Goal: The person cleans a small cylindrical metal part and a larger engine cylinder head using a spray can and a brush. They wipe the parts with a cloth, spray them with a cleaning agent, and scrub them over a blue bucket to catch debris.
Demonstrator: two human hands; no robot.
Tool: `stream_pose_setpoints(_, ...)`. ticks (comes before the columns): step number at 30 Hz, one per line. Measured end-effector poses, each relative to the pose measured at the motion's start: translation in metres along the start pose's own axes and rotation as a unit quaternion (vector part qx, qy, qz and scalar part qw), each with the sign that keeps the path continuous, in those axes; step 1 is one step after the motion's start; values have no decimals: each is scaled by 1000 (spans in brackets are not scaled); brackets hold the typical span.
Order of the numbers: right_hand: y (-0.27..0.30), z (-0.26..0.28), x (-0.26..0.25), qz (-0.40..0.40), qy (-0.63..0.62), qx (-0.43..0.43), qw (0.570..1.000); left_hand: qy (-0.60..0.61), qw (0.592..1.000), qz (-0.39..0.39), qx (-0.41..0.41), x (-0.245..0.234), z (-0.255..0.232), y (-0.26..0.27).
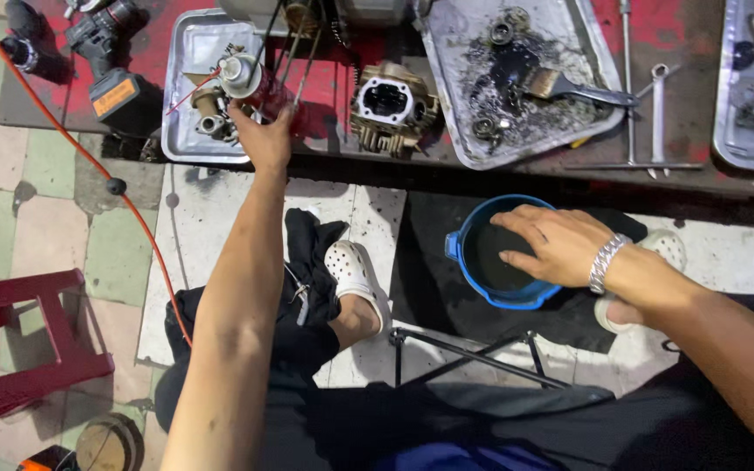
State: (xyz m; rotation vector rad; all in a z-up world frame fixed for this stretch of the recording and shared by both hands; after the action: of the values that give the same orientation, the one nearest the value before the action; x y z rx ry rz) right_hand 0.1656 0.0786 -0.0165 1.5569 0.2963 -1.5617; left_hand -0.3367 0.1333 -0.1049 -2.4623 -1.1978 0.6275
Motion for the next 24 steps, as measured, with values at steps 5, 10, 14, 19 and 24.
stream_pose_setpoints(5, 36, -26, 6, 44, 19, 27, 998, -26, 978, 98, -184, 11, 7, 57)
stream_pose_setpoints(10, 67, -73, -8, 6, 11, 76, 997, 13, 855, 434, -283, 73, -76, 180)
stream_pose_setpoints(14, 90, -97, -15, -26, -20, 84, 996, -151, 792, 590, -44, 99, -172, 253)
stream_pose_setpoints(19, 105, -107, -25, -81, -28, 72, 994, -121, 819, 559, -46, 141, -215, 272)
stream_pose_setpoints(24, 120, -97, -23, -26, -35, 112, 993, -119, 887, 447, -18, 212, -234, 225)
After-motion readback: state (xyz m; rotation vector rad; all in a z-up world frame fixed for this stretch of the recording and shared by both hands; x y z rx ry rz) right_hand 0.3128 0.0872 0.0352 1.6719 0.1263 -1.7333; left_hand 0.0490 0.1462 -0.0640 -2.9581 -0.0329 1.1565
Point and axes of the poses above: each hand's wrist, its own y-axis away from the middle knuckle, its own x-axis out of the palm, z = x × y, the point moved 10 cm from there along -y, towards the middle knuckle, and after that the axes turned 11 degrees about y, right-handed, at the moved point
